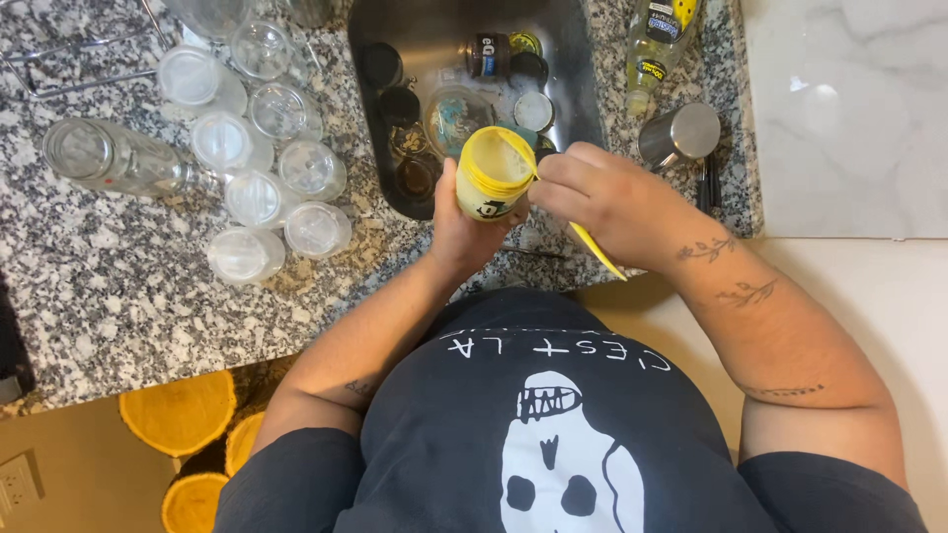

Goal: The person scrubs the inside of a small jar with a yellow brush, then rinses it under running water. The person repeats this process for multiple jars, placing the cleaned jars on the counter.

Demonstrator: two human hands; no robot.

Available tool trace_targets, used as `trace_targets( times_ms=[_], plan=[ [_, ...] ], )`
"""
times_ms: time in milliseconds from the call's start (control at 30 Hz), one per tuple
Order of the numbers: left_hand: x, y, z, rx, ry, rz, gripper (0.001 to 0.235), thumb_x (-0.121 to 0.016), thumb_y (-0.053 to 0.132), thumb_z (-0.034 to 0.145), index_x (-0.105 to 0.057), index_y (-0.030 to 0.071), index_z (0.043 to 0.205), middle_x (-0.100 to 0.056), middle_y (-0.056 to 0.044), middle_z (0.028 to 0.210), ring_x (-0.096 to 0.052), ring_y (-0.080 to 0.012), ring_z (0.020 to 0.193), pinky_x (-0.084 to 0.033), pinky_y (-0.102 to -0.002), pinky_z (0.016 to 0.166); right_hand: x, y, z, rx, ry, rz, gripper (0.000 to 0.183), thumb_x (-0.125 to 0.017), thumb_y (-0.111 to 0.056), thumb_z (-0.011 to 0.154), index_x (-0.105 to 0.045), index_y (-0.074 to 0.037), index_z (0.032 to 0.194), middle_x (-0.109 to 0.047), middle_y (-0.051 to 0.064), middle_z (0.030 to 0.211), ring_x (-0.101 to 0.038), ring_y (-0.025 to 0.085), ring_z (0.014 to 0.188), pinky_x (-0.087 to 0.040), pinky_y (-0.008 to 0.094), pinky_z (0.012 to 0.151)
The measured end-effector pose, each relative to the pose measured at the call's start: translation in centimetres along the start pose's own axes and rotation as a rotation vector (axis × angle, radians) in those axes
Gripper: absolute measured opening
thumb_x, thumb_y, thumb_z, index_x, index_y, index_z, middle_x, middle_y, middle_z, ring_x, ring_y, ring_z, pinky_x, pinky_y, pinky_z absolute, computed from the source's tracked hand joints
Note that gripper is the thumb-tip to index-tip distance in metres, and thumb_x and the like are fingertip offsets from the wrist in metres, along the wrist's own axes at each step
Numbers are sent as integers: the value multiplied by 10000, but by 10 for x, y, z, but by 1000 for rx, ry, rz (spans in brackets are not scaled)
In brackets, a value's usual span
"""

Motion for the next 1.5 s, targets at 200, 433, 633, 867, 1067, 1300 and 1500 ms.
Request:
trace_targets(
  times_ms=[200, 433, 633, 867, 1067, 1300, 1500],
  plan=[
    [-8, 5, -4, 51, -76, 9, 783, -312, 728, 1107, -669, 36, 1183, -647, -178, 901, -556, -208, 727, -455, -375, 753, 3, 12, 2, -109, 137, 216, 194, -577, -155, 1133, -755, -79, 1138, -708, 60, 1111, -717, 308, 989, -603, 415, 909],
    [20, -3, -4, 56, 51, 52, 751, -347, 741, 1085, -718, 109, 1249, -739, -175, 1073, -692, -263, 879, -564, -373, 808, -11, 1, 1, -328, 349, 485, 361, -498, -351, 1123, -795, -147, 1105, -634, 30, 1069, -667, 219, 890, -586, 406, 834],
    [44, 18, -9, -109, 150, 160, 505, -453, 666, 1102, -584, 279, 1399, -675, -129, 1242, -724, -341, 1045, -649, -447, 901, -10, -3, -2, -414, 429, 491, 264, -553, -202, 1106, -745, -56, 1211, -675, 118, 1032, -712, 331, 865, -591, 441, 785],
    [46, 28, -10, -108, 77, 211, 524, -407, 685, 1110, -544, 307, 1446, -685, -136, 1229, -748, -324, 1009, -689, -416, 873, -3, -26, 16, -258, 324, 151, 151, -587, -121, 1069, -716, -47, 1090, -649, 139, 957, -718, 364, 841, -609, 446, 784],
    [25, 32, -9, -154, 35, 333, 539, -395, 688, 1110, -500, 293, 1463, -695, -120, 1175, -772, -260, 974, -716, -376, 841, -2, -24, 20, -140, 261, 47, 69, -619, -64, 1048, -686, -55, 1030, -637, 118, 933, -708, 349, 851, -614, 445, 781],
    [23, 33, -10, -410, -94, 382, 553, -461, 607, 1109, -417, 165, 1438, -616, -170, 1241, -715, -276, 1112, -642, -458, 978, 10, -30, 23, -288, 175, 45, 109, -603, -31, 994, -696, -89, 994, -591, 71, 798, -709, 316, 736, -610, 398, 731],
    [20, 40, -7, -299, -180, 328, 503, -400, 553, 1108, -345, 226, 1486, -555, -143, 1283, -701, -252, 1094, -653, -404, 916, 6, -29, 33, -222, 176, 153, 120, -588, -60, 1063, -706, -36, 1069, -659, 150, 937, -732, 351, 862, -619, 433, 814]
  ],
)
Point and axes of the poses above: each hand's wrist, its own z-axis towards the middle knuckle, its own x-axis out of the back of the hand, y = z × x, the point moved 7 cm from there along z, towards the middle knuckle
